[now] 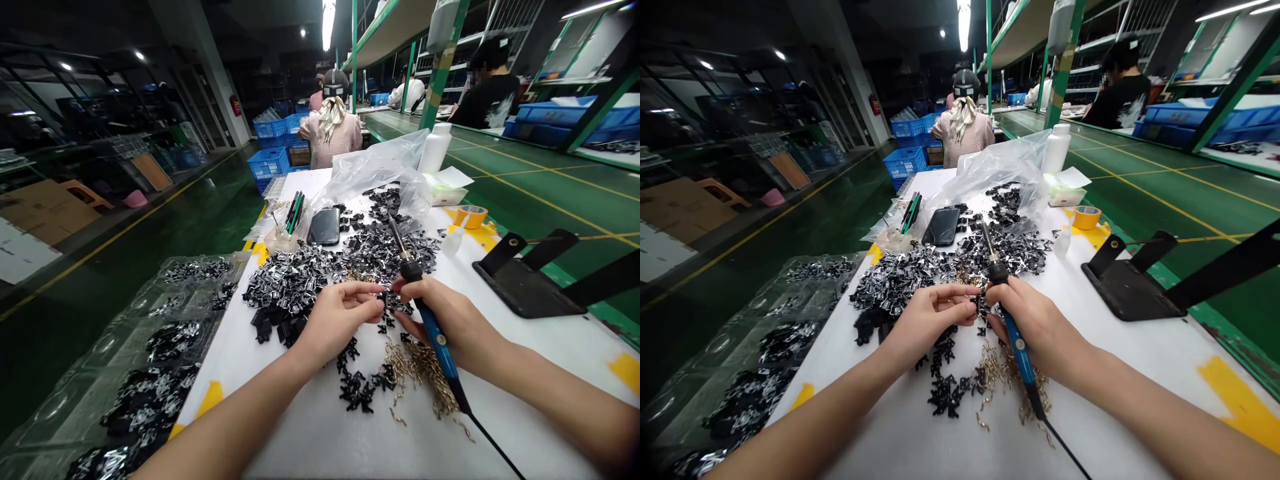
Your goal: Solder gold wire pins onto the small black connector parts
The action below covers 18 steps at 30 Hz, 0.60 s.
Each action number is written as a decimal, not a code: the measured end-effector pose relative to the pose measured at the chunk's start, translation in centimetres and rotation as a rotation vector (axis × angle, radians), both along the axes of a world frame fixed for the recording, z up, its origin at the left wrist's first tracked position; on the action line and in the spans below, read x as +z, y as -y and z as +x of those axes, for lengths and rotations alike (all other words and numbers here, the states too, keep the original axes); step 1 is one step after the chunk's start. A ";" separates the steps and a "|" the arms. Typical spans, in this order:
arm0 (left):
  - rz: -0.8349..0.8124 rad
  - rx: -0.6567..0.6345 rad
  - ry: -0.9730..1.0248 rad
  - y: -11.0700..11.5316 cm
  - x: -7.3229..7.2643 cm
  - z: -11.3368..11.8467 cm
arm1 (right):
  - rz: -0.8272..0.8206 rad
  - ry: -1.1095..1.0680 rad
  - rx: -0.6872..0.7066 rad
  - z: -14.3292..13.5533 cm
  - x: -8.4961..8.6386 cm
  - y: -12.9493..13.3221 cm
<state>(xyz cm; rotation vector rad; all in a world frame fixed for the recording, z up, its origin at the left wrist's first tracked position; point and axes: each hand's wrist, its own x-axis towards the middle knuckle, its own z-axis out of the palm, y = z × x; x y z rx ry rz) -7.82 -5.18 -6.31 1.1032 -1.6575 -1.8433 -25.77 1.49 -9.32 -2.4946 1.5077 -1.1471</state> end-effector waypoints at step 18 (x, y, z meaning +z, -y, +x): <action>0.096 -0.053 -0.061 0.4 -0.7 0.2 | -0.040 0.112 0.055 0.3 0.3 -0.1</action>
